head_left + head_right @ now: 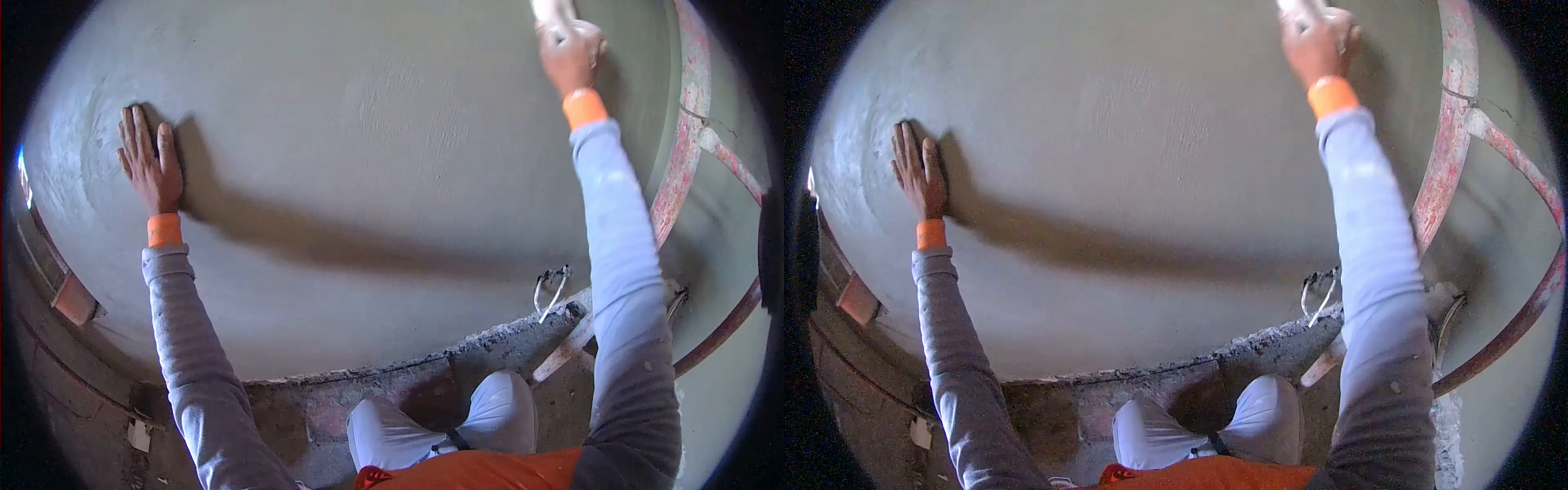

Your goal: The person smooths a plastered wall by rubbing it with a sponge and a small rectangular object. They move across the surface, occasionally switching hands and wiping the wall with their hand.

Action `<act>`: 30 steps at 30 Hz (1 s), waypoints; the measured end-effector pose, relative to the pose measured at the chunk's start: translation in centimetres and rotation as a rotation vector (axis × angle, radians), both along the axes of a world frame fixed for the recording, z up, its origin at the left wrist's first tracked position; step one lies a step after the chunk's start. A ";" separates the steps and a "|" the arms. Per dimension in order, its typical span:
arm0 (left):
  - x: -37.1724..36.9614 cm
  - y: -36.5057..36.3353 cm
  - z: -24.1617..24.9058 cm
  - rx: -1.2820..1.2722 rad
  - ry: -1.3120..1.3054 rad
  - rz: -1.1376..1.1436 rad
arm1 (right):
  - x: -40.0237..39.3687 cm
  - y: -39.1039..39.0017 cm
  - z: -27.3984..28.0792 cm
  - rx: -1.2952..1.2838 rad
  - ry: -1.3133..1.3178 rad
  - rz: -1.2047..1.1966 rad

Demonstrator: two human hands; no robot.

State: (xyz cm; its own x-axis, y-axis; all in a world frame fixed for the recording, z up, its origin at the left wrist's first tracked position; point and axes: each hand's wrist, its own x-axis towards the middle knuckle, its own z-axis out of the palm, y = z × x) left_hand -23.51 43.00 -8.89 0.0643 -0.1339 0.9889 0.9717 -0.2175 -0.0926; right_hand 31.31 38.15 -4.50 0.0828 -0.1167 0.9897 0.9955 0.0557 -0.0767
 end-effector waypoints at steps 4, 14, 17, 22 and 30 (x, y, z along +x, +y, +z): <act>-0.1 0.1 0.1 -0.015 -0.022 -0.003 | -8.2 3.2 1.6 0.163 -0.050 -0.050; 0.1 -0.2 0.0 -0.029 -0.036 0.001 | -3.1 -1.0 2.3 -0.131 0.334 0.266; 0.0 0.0 0.0 -0.022 -0.034 -0.005 | -13.3 1.3 0.1 -0.026 -0.173 0.025; -0.1 0.3 -0.2 -0.009 -0.027 -0.018 | -11.3 1.2 -6.0 -0.098 -0.413 0.298; -0.3 0.3 0.2 0.009 -0.027 -0.037 | -16.5 3.2 -1.6 -0.090 -0.266 0.250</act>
State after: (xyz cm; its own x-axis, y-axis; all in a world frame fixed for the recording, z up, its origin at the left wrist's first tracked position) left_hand -23.79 43.27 -8.69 0.0325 -0.1445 0.9890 0.9652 -0.2522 -0.0686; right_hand 14.84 41.39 -6.13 -0.1636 -0.0372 0.9858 0.9378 0.3044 0.1671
